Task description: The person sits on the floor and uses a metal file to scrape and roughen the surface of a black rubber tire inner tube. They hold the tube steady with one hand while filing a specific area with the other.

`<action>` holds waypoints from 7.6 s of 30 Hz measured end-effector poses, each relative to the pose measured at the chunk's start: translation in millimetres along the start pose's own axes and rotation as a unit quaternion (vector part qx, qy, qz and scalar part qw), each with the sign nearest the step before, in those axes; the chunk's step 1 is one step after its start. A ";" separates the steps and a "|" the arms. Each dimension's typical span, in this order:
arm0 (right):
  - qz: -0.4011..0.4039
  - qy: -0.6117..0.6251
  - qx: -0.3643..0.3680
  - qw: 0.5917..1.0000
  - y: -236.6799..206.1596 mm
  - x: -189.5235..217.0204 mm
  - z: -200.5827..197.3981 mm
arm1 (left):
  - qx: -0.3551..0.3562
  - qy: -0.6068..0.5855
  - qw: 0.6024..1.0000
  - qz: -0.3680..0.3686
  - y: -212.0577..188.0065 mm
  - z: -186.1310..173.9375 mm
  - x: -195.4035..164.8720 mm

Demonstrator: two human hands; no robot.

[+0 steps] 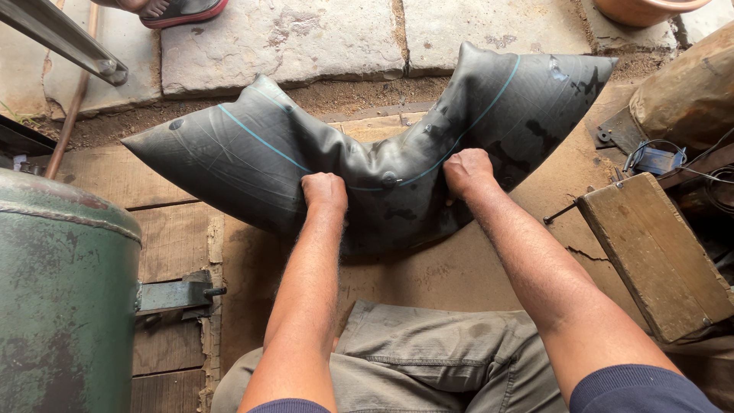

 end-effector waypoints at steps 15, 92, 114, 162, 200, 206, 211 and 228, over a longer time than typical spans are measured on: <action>0.002 0.005 0.000 1.000 1.9 -0.1 0.4 | -0.001 0.004 1.000 0.000 0.7 0.4 0.3; 0.004 0.013 -0.008 1.000 4.6 1.7 -4.0 | -0.010 -0.014 1.000 -0.008 3.7 -3.7 1.6; 0.004 0.001 -0.012 1.000 5.2 2.8 -1.9 | -0.014 -0.001 1.000 -0.006 5.9 -1.7 0.8; 0.005 0.037 -0.019 0.999 3.1 3.7 -5.4 | -0.018 -0.015 1.000 -0.008 2.5 -4.8 1.7; 0.005 0.036 -0.027 0.999 3.2 4.0 -5.0 | -0.013 -0.019 1.000 -0.009 2.4 -3.2 1.0; 0.006 0.033 -0.019 0.999 2.6 4.6 -6.6 | -0.007 -0.008 1.000 -0.010 0.5 -4.8 1.2; -0.001 0.032 -0.015 0.999 3.3 4.8 -10.0 | -0.010 -0.011 1.000 -0.012 0.7 -8.8 2.1; -0.003 0.059 -0.047 0.997 2.8 3.9 -7.4 | -0.004 -0.039 0.999 -0.012 -0.7 -7.9 2.0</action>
Point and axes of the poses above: each hand's wrist, its own y-axis towards the middle knuckle, its own z-axis out of the palm, x = y × z, the point moved 6 cm from there along y, towards the middle knuckle, and after that the axes turned 2 degrees about z, right-handed, at the moved point
